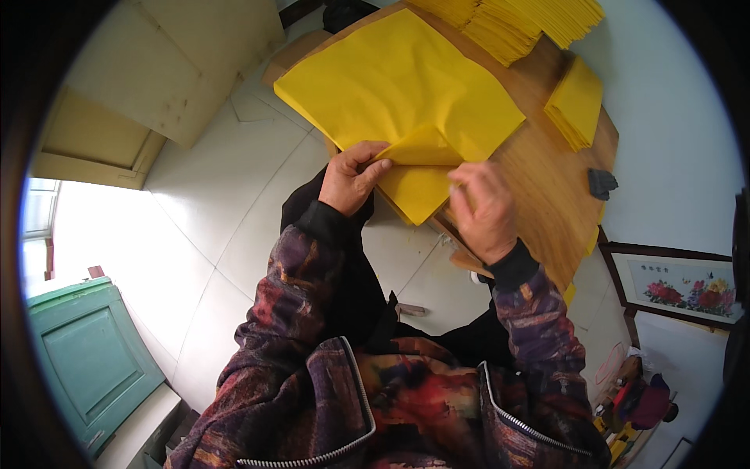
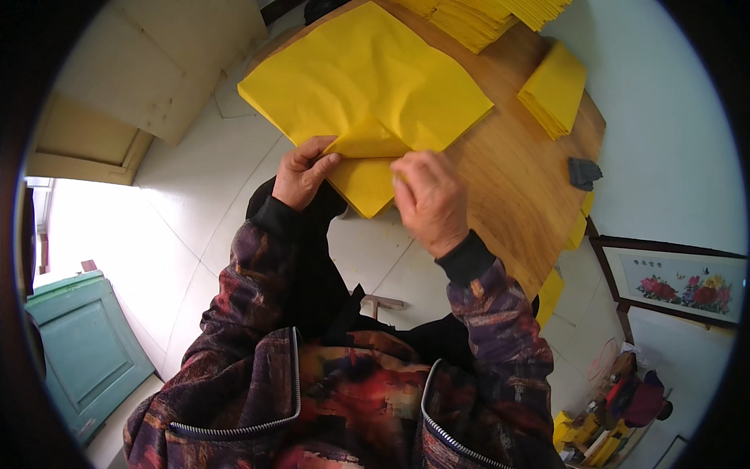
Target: The person folds yellow paper sheets on a wooden table, aligning edges and creasing folds by hand. They stack the folded sheets and roll them into a cylindrical bundle.
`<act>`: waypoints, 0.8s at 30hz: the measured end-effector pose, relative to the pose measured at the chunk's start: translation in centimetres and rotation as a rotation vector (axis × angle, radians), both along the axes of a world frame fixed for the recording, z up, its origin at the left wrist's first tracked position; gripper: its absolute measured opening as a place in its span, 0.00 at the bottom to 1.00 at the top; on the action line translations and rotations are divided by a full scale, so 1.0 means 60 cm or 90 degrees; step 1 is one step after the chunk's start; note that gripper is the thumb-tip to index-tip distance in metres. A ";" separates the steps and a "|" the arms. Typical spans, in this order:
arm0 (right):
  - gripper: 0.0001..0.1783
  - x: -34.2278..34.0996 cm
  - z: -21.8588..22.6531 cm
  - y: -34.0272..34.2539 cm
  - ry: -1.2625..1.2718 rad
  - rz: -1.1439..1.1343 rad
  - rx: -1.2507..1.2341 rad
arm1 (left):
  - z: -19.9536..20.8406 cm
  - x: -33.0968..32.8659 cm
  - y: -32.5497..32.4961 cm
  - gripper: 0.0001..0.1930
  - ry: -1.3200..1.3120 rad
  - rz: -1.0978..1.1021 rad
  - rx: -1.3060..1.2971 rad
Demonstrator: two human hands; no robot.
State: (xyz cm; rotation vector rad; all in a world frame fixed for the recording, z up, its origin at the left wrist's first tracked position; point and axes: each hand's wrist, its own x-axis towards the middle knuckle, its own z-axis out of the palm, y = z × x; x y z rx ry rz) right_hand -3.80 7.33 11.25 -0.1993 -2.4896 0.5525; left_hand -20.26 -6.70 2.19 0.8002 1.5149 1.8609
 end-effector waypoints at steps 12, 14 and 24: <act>0.10 0.016 -0.046 0.007 -0.120 0.135 0.136 | -0.003 -0.004 0.002 0.10 0.065 0.030 -0.014; 0.08 0.013 -0.040 0.011 -0.144 0.143 0.147 | -0.002 -0.004 0.002 0.10 0.056 0.026 -0.005; 0.07 0.005 -0.029 -0.005 -0.120 0.172 0.198 | -0.002 -0.003 0.001 0.09 0.032 0.018 0.012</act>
